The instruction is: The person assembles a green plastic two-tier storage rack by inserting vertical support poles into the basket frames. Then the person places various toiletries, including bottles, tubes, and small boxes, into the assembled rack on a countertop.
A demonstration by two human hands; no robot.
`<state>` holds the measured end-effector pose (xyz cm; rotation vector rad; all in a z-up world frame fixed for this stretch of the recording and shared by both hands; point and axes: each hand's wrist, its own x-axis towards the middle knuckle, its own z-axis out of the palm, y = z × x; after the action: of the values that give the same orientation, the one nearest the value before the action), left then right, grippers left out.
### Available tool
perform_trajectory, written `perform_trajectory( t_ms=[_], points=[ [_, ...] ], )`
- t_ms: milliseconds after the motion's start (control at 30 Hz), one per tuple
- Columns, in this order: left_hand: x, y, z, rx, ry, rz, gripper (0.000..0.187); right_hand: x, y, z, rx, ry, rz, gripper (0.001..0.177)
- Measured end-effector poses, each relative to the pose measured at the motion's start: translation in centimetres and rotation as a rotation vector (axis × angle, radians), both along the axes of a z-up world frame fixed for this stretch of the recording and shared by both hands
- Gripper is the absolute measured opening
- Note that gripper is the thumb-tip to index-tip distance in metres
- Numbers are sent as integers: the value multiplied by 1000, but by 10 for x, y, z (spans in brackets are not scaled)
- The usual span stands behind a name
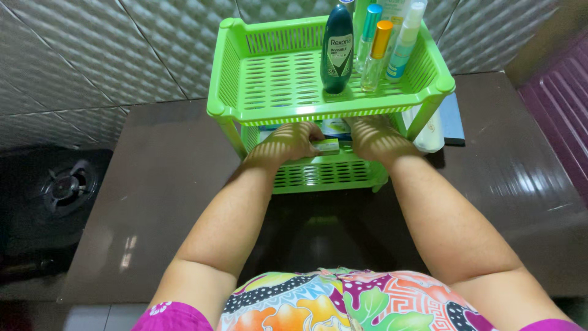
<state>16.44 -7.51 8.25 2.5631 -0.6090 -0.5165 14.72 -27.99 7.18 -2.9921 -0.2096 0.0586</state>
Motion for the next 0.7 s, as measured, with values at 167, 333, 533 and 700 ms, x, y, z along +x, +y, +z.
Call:
perform_trajectory(
  t_ms=[167,333,533,700],
  points=[
    [13,-5,-15,-56,43,-11,55,29,-9,-32,-6,-2,-130,37],
    [21,-21,-33,-161,41,7,51,22,-11,-33,-312,220,-153,35],
    [25,-26,-44,-159,11,112,43,-57,-8,-27,-203,-130,96,33],
    [18,-42,-37,-122,-28,161,41,-117,-7,-3,358,-470,210,30]
  ],
)
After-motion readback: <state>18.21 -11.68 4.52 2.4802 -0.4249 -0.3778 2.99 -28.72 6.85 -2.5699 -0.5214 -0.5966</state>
